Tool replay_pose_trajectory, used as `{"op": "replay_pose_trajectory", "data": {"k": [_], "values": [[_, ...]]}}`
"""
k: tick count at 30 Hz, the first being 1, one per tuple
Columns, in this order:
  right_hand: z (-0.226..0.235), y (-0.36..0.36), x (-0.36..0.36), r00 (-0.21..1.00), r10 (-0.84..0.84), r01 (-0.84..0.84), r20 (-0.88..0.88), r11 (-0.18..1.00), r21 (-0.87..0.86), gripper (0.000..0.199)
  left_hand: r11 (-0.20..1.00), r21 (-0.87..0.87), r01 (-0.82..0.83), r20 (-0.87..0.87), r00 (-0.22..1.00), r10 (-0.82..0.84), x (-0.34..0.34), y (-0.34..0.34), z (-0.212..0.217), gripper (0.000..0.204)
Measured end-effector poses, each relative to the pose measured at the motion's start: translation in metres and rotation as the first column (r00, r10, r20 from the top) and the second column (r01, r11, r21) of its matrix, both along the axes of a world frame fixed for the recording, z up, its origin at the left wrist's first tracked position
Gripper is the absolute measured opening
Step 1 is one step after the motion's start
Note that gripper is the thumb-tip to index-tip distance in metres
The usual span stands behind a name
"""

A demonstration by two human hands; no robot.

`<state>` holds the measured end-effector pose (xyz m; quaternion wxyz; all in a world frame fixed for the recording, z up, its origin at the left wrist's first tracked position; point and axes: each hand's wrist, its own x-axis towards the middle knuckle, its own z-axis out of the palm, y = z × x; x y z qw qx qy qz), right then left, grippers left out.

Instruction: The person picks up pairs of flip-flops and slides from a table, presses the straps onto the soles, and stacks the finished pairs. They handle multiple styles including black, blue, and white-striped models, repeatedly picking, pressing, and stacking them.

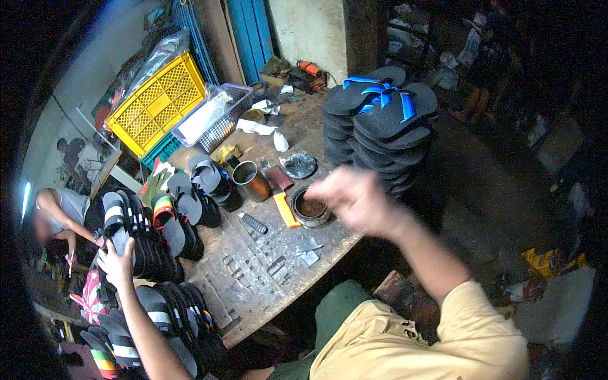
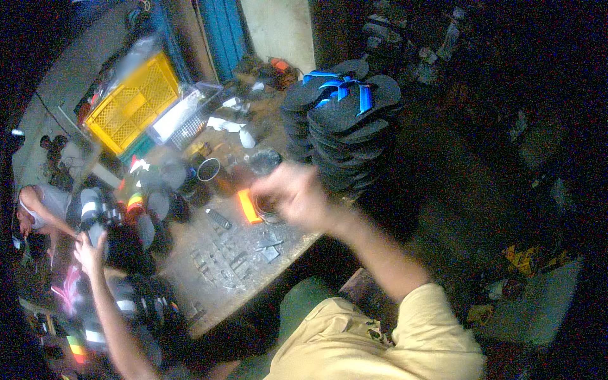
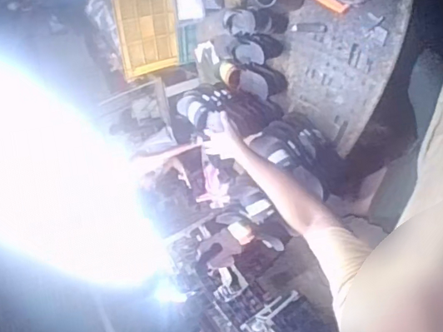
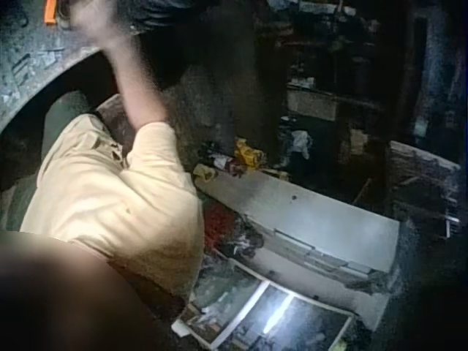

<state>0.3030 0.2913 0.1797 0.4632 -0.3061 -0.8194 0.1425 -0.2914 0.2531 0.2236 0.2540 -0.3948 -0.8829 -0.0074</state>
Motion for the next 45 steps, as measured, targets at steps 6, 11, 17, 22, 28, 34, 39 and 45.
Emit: {"op": "replay_pose_trajectory", "data": {"k": [6,11,17,22,28,34,39,45], "values": [[0.112,0.117,0.118,0.731,-0.494,0.436,0.471,0.869,0.234,0.046,0.499,0.541,0.677,-0.259,0.699,-0.667,0.148,-0.038,-0.047,0.050],[0.129,0.157,0.145,0.301,-0.366,0.672,0.881,0.737,0.077,0.035,0.534,0.499,0.683,0.111,0.560,-0.821,0.262,-0.099,-0.140,0.043],[0.129,0.163,0.157,0.421,-0.430,0.577,0.798,0.806,0.130,0.032,0.653,0.545,0.526,0.398,0.524,-0.753,0.268,-0.172,-0.183,0.036],[0.159,0.125,0.123,0.462,-0.550,0.535,0.695,0.798,0.276,0.033,0.734,0.557,0.389,0.503,0.545,-0.671,0.252,-0.216,-0.175,0.032],[0.147,0.052,0.017,0.634,-0.388,-0.011,0.668,0.860,0.510,0.020,0.693,0.554,0.461,0.445,0.540,-0.714,0.285,-0.229,-0.148,0.046],[0.010,-0.010,-0.156,0.597,0.171,-0.535,0.784,0.813,0.230,0.013,0.636,0.395,0.663,0.231,0.598,-0.768,0.327,-0.226,-0.157,0.079],[-0.106,-0.050,-0.217,0.629,0.343,-0.506,0.697,0.862,0.033,0.021,0.798,0.154,0.583,0.497,0.652,-0.573,0.323,-0.235,-0.199,0.076],[-0.139,-0.074,-0.105,0.999,0.047,-0.051,-0.025,0.981,-0.189,0.043,0.771,0.223,0.597,0.486,0.617,-0.619,0.310,-0.249,-0.222,0.056]]}}
